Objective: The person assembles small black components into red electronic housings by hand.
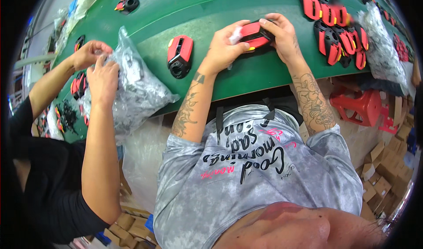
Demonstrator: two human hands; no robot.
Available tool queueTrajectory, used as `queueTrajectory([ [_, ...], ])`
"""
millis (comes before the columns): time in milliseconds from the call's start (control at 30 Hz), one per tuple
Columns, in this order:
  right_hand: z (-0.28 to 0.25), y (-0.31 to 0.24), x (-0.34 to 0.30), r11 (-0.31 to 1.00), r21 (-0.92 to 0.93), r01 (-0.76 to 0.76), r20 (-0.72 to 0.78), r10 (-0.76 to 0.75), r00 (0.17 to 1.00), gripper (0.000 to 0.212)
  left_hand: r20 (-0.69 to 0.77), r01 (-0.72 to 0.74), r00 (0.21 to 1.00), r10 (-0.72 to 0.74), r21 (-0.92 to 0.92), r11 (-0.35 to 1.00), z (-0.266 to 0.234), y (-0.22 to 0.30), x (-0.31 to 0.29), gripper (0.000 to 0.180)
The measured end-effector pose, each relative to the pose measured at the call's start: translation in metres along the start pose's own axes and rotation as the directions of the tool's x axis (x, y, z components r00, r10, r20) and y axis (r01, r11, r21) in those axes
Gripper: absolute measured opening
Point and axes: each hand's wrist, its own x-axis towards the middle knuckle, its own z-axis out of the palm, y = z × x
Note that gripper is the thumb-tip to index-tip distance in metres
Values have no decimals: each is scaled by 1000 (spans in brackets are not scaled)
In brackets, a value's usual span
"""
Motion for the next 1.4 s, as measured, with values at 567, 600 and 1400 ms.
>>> queueTrajectory([
  [567,-58,4,17,794,-508,334,-121,-450,885,11,-397,380,876,275,918,116,26,43,3,57],
  [600,-56,4,17,779,-515,359,-110,-475,873,9,-434,434,845,313,898,74,11,50,28,58],
  [1400,4,-21,78,-60,-984,170,181,-339,923,30,925,-465,-45,-377,315,827,366,9,46,46],
])
